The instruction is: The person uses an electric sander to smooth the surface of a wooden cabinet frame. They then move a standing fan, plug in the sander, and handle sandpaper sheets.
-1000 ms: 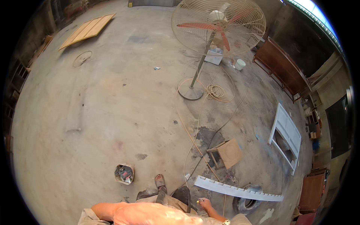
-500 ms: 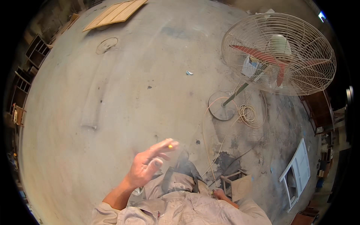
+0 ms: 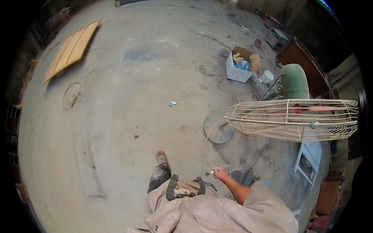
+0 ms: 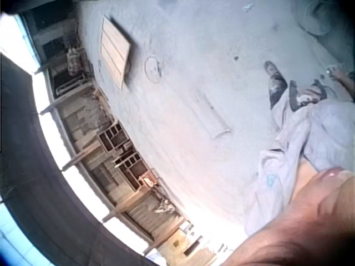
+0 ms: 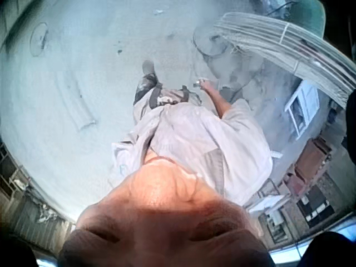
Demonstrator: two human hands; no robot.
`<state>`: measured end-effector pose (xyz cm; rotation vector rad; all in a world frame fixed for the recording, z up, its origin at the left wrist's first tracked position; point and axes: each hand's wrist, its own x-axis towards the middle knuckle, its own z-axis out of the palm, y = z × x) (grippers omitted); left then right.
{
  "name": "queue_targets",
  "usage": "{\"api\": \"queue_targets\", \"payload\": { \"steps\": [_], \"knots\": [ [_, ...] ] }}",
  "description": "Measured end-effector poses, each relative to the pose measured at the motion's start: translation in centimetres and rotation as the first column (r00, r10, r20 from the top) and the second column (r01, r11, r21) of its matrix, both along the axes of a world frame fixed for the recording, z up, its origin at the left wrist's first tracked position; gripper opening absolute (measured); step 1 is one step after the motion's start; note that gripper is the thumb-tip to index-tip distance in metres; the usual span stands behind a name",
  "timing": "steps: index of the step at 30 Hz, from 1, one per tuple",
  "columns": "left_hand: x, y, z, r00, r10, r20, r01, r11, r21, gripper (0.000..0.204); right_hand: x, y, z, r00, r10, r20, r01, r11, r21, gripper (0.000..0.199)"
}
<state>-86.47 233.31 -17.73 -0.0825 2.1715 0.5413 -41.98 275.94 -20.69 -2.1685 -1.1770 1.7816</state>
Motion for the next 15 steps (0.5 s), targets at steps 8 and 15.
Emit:
{"api": "queue_targets", "payload": {
  "steps": [8,15],
  "knots": [
    [-33.8,52.3,2.8,0.775,-0.331,-0.539,0.565,0.746,0.354,0.019,-5.6,-7.0,-1.9,0.980,-0.134,0.148,0.142,0.989,-0.045,0.028],
    [-23.8,97.7,14.3,0.666,-0.483,-0.568,0.733,0.284,0.618,0.028,-16.6,-1.5,-3.4,0.865,0.375,0.335,-0.395,0.919,-0.009,0.028]
  ]
}}
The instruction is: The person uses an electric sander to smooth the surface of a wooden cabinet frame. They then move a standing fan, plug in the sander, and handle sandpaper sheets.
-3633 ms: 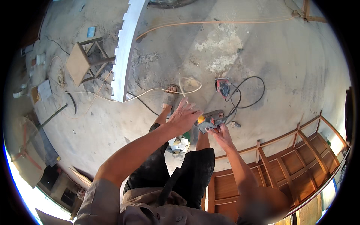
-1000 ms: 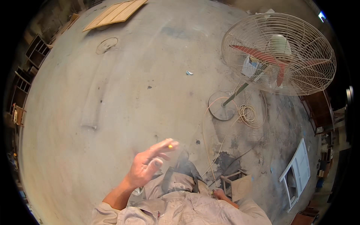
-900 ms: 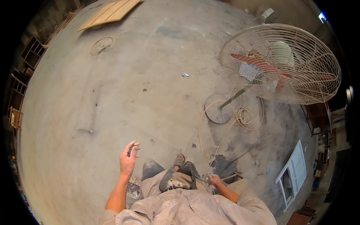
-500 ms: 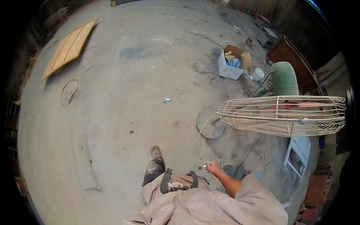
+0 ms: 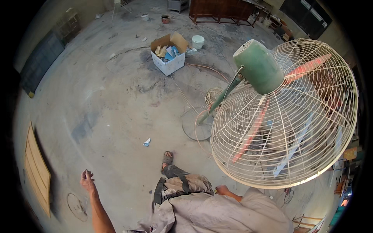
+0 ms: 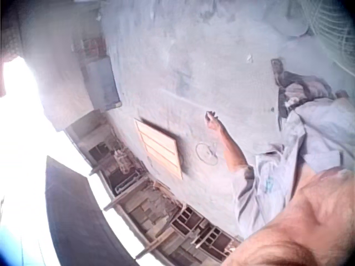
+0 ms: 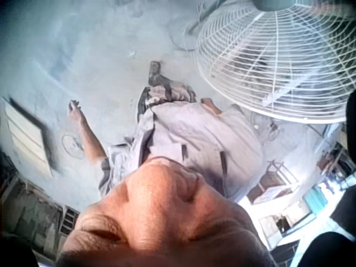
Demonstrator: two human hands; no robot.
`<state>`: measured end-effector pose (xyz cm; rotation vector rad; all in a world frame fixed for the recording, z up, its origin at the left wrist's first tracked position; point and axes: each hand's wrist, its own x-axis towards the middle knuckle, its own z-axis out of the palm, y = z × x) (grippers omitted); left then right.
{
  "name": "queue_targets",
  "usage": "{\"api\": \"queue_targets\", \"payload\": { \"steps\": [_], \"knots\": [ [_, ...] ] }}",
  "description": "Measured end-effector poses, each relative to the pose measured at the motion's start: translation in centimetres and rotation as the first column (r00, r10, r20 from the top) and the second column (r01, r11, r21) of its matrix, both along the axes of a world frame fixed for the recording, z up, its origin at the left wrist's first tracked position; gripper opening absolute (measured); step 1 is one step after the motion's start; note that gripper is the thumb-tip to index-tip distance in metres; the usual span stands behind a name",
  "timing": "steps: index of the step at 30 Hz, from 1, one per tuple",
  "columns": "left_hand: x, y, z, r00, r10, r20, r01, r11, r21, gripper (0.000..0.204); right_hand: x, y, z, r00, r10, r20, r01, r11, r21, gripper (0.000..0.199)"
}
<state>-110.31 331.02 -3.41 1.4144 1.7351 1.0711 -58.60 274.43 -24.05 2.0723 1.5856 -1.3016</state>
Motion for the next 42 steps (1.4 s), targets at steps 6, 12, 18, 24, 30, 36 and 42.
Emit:
{"api": "queue_targets", "payload": {
  "steps": [6,12,18,24,30,36,42],
  "knots": [
    [2.2,2.1,-7.6,0.967,-0.242,-0.074,0.184,0.873,-0.452,0.021,-11.2,8.5,-1.9,0.759,-0.604,-0.241,0.642,0.757,0.122,0.033],
    [3.5,5.1,-17.5,0.802,-0.595,-0.049,0.292,0.462,-0.838,0.019,-14.0,17.3,1.2,0.750,-0.655,-0.089,0.661,0.743,0.101,0.028],
    [12.4,31.0,-18.0,0.738,-0.671,-0.073,0.363,0.486,-0.795,0.016,-13.4,30.9,1.4,0.645,-0.756,-0.109,0.762,0.647,0.028,0.026],
    [36.9,61.0,-17.4,0.545,-0.834,-0.081,0.792,0.545,-0.275,0.022,-12.7,45.2,2.4,0.352,-0.927,-0.127,0.936,0.345,0.076,0.036],
    [70.0,61.7,-9.7,0.348,-0.937,-0.022,0.910,0.343,-0.231,0.025,-12.2,50.7,1.3,0.029,-0.959,-0.281,0.998,0.011,0.067,0.043],
    [81.0,54.8,-15.5,0.073,-0.995,0.066,0.947,0.048,-0.317,0.016,-5.2,56.2,3.4,-0.553,-0.784,-0.284,0.832,-0.538,-0.135,0.039],
    [85.2,56.4,-22.2,0.003,-1.000,0.018,0.759,-0.009,-0.651,0.015,4.1,63.5,8.8,-0.863,-0.476,-0.171,0.485,-0.874,-0.013,0.030]
  ]
}}
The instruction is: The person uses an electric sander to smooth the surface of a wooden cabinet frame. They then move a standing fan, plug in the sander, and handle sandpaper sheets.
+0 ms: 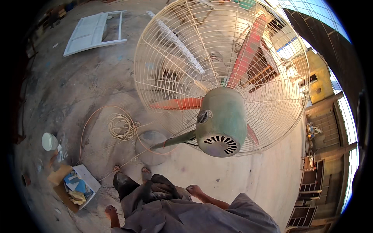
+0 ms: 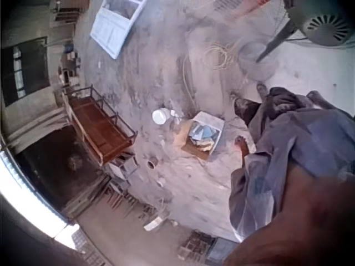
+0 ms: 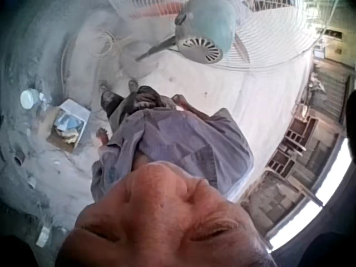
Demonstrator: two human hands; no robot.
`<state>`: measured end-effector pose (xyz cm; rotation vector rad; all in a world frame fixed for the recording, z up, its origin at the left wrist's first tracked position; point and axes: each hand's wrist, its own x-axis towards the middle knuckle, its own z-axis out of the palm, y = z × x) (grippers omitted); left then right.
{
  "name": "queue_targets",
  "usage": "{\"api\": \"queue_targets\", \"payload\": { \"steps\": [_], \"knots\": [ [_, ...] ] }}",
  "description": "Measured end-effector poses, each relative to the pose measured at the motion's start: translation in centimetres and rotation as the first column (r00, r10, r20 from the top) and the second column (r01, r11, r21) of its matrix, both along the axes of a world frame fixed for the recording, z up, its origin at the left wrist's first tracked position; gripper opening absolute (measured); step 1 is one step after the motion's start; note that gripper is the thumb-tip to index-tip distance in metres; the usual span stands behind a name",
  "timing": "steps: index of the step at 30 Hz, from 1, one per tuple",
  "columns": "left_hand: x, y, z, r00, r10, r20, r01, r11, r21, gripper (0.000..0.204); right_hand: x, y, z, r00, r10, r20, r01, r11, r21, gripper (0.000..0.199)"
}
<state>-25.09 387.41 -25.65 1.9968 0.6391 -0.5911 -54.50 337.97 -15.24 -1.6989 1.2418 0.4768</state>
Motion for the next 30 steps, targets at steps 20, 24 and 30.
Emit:
{"api": "queue_targets", "payload": {
  "steps": [20,24,30],
  "knots": [
    [44.9,-6.1,-7.9,0.597,-0.637,-0.487,0.138,0.680,-0.720,0.017,36.7,4.0,34.8,-0.217,-0.657,0.722,0.800,0.303,0.517,0.024],
    [43.9,-7.7,-8.8,0.652,-0.687,-0.321,0.557,0.721,-0.412,0.015,39.9,0.8,38.3,-0.416,-0.566,0.711,0.759,0.214,0.615,0.028],
    [45.1,-9.9,-5.9,0.625,-0.736,-0.260,0.680,0.677,-0.281,0.017,41.7,-1.5,38.8,-0.660,-0.461,0.593,0.608,0.137,0.782,0.027]
  ]
}}
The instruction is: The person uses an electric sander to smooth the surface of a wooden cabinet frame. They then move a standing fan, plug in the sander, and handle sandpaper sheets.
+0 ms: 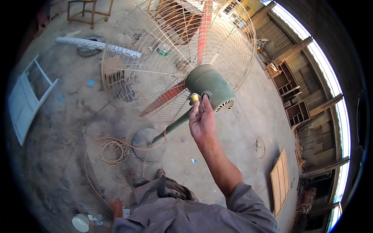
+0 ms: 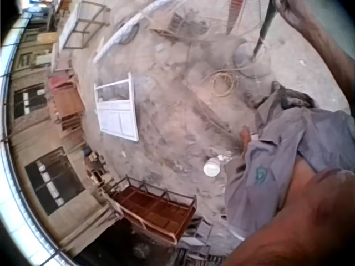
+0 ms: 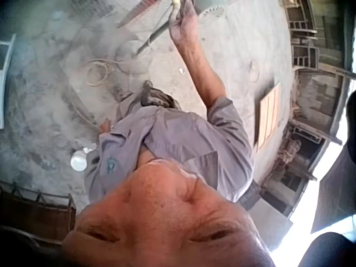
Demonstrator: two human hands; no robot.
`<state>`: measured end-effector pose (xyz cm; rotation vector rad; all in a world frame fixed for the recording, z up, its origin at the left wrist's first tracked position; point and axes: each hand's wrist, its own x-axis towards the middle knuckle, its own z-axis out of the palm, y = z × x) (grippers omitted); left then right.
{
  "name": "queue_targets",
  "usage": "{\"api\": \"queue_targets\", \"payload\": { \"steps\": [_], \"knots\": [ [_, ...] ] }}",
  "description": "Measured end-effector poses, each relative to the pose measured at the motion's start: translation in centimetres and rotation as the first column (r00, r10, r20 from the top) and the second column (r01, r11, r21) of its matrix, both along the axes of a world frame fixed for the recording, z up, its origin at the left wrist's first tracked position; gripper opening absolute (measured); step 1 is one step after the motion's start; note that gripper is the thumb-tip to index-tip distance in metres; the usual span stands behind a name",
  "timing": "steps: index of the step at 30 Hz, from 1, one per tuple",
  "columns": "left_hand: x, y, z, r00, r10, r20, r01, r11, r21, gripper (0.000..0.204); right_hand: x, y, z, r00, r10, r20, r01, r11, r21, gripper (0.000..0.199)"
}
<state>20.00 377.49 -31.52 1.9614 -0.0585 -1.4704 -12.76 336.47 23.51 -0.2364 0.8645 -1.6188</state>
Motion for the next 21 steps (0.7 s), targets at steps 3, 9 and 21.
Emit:
{"api": "queue_targets", "payload": {
  "steps": [3,9,21],
  "knots": [
    [0.4,0.0,1.8,0.998,0.050,-0.043,-0.049,0.999,0.008,0.019,-0.6,-0.8,-0.7,0.964,-0.051,0.261,0.063,0.997,-0.037,0.024],
    [1.9,0.5,2.3,0.969,0.164,-0.187,-0.165,0.986,0.010,0.016,1.7,-1.9,0.0,0.930,-0.181,0.320,0.207,0.977,-0.050,0.023],
    [4.2,-0.4,1.0,0.836,0.321,-0.446,-0.316,0.945,0.087,0.017,2.5,-1.5,0.2,0.963,-0.242,-0.118,0.246,0.969,0.021,0.026]
  ]
}}
